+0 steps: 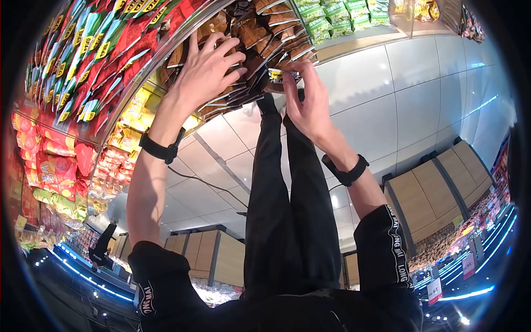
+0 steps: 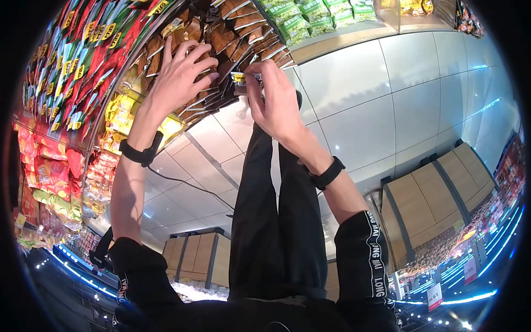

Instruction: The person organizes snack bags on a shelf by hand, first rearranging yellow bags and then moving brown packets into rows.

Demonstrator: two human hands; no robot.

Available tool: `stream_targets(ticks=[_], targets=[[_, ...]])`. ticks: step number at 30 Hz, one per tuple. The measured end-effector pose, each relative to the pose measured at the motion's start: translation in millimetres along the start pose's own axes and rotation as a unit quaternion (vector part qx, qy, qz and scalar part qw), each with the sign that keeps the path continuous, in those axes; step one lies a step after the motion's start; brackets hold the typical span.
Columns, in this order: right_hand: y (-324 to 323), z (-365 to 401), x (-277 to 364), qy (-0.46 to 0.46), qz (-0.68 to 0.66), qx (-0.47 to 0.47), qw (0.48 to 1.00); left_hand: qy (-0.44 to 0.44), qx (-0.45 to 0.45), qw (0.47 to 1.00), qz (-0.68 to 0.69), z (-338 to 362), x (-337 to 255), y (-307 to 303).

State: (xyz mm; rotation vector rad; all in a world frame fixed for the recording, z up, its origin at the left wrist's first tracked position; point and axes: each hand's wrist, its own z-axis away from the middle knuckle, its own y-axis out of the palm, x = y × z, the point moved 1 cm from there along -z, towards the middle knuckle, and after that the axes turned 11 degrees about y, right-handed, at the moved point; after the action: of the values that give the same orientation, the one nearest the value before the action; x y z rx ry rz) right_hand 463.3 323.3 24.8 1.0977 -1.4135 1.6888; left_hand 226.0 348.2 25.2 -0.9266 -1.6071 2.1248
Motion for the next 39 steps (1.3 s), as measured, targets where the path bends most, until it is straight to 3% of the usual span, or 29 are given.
stream_targets(ticks=[6,10,12,16,22,28,30,33,34,36,39], targets=[[-1,5,-6,0.021,-0.002,0.043,0.999,-0.023,0.029,0.997,-0.062,-2,0,7],[-1,10,-12,0.006,0.009,0.044,0.999,-0.017,0.017,0.999,-0.024,-1,3,2],[-3,14,-15,-0.002,0.024,0.045,0.999,-0.001,-0.077,0.997,0.02,0,8,-1],[-3,22,-22,-0.005,0.027,0.052,0.998,-0.009,-0.106,0.993,0.046,-4,23,-3],[-6,28,-25,0.005,0.021,0.068,0.997,-0.06,-0.068,0.992,0.086,-4,32,-2],[-6,30,-24,0.028,0.012,0.076,0.997,-0.073,-0.097,0.992,0.022,1,32,-2],[-6,29,-23,0.027,0.006,0.075,0.997,-0.085,-0.114,0.983,0.113,-4,29,-10],[-7,30,-22,0.03,0.009,0.073,0.997,-0.085,-0.176,0.976,0.092,-10,38,-7],[-7,30,-23,0.027,0.005,0.072,0.997,-0.084,-0.175,0.977,0.093,-12,41,-5],[-8,31,-24,0.023,-0.001,0.071,0.997,-0.165,-0.133,0.976,0.048,-15,45,-1],[-9,35,-26,0.026,-0.009,0.072,0.997,-0.154,-0.115,0.981,0.002,-16,43,-1]])
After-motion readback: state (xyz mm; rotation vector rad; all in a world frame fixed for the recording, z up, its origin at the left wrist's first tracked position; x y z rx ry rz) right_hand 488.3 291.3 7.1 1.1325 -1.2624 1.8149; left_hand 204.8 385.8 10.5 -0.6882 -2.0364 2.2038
